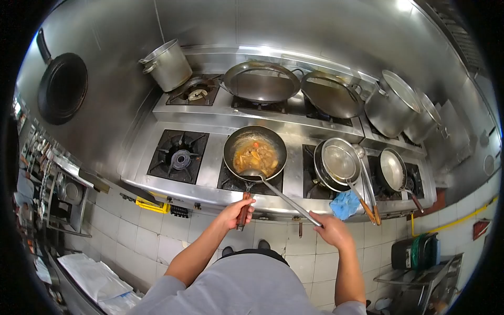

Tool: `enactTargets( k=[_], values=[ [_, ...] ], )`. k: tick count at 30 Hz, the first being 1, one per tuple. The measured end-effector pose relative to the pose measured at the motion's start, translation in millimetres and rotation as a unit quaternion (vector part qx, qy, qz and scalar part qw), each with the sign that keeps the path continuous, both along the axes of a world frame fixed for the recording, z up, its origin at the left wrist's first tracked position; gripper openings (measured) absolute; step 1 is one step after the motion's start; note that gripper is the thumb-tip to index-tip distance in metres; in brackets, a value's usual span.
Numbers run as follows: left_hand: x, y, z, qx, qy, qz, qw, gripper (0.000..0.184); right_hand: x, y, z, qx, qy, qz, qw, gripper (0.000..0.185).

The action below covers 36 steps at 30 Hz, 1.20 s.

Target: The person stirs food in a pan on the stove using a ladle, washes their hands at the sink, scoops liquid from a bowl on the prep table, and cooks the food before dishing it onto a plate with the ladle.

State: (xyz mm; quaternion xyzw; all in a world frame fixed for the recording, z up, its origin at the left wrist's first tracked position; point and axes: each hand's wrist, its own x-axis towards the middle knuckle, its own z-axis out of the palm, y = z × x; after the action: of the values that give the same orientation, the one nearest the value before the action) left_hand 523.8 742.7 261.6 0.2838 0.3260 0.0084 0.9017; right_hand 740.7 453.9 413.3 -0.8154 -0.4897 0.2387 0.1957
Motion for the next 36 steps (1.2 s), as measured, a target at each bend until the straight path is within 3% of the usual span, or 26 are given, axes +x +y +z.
enactTargets(
  k=[4, 7, 9, 13, 15, 16, 19, 26, 32, 34, 36],
  values=[
    [16, -4, 19, 0.03, -0.017, 0.012, 0.999, 0.015, 7, 7, 7, -0.032, -0.081, -0.001, 0.996, 0.056],
    [5, -30, 57, 0.047, 0.019, 0.028, 0.998, 0.014, 6, 7, 33, -0.033, -0.096, -0.009, 0.995, 0.056],
    [-1, -24, 57, 0.042, 0.036, 0.019, 0.998, 0.014, 14, 2, 46, -0.086, -0.093, 0.014, 0.992, 0.057],
    [9, -4, 61, 0.017, 0.007, 0.013, 1.0, 0.022, 34, 19, 45, -0.05, -0.116, 0.036, 0.991, 0.056],
    [23, -5, 66, 0.101, 0.004, 0.025, 0.995, 0.02, 43, 31, 25, -0.048, -0.131, 0.021, 0.99, 0.058],
    [23, -10, 37, 0.112, -0.027, 0.021, 0.993, 0.012, 49, 38, 12, -0.009, -0.143, 0.016, 0.989, 0.058],
    [-4, -43, -13, 0.155, -0.041, 0.027, 0.987, 0.011, 46, 53, -2, 0.045, -0.156, 0.011, 0.987, 0.059],
    [-3, -35, 10, 0.109, -0.004, 0.02, 0.994, 0.01, 40, 26, 19, -0.041, -0.11, 0.023, 0.993, 0.054],
    [37, 2, 35, 0.111, -0.016, 0.041, 0.993, 0.011, 44, 42, 32, -0.001, -0.128, 0.013, 0.992, 0.053],
    [31, -10, 21, 0.145, -0.023, 0.03, 0.989, 0.01, 48, 54, 14, 0.025, -0.146, 0.004, 0.989, 0.053],
    [11, -28, -25, 0.193, -0.027, 0.008, 0.981, 0.009, 45, 60, 8, 0.055, -0.163, -0.011, 0.985, 0.055]
  ],
)
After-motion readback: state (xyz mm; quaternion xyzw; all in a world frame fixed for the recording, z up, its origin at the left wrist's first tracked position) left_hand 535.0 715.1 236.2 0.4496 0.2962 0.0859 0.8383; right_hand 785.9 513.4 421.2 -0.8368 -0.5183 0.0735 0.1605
